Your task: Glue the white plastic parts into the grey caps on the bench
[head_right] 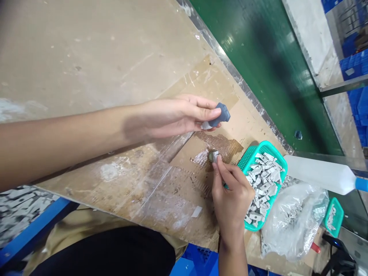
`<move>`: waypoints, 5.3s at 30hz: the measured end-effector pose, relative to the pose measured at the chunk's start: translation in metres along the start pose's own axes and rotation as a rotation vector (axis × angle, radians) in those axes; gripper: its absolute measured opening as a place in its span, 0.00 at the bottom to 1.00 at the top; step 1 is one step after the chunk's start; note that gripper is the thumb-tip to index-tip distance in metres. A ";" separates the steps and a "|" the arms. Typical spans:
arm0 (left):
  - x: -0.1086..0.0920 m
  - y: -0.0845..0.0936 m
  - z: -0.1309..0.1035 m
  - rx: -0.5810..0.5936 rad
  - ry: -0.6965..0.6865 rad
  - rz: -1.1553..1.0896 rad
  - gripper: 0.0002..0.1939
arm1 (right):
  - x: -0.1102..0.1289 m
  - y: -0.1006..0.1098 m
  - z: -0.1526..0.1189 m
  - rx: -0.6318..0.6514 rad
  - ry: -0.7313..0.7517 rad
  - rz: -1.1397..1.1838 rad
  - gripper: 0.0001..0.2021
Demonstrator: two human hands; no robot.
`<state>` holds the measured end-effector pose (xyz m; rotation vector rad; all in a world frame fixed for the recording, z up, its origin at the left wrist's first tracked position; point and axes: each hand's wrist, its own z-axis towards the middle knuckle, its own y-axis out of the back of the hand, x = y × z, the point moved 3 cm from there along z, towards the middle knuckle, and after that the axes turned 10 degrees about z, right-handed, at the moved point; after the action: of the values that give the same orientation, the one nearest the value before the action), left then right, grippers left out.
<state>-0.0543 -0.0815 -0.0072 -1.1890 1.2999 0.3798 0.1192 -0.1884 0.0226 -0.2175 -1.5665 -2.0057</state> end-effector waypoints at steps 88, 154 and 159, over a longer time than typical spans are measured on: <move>0.023 -0.023 -0.016 0.053 0.301 -0.196 0.18 | -0.031 0.070 0.002 -0.111 -0.311 0.412 0.17; 0.013 -0.011 -0.012 -0.044 0.260 -0.291 0.14 | -0.025 0.000 0.003 0.054 -0.363 0.584 0.14; 0.016 -0.005 -0.014 -0.040 0.137 -0.234 0.13 | -0.016 0.004 -0.001 0.001 -0.254 0.283 0.12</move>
<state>-0.0532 -0.1008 -0.0164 -1.4042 1.2573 0.1568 0.1347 -0.1848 0.0182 -0.6775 -1.5846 -1.8092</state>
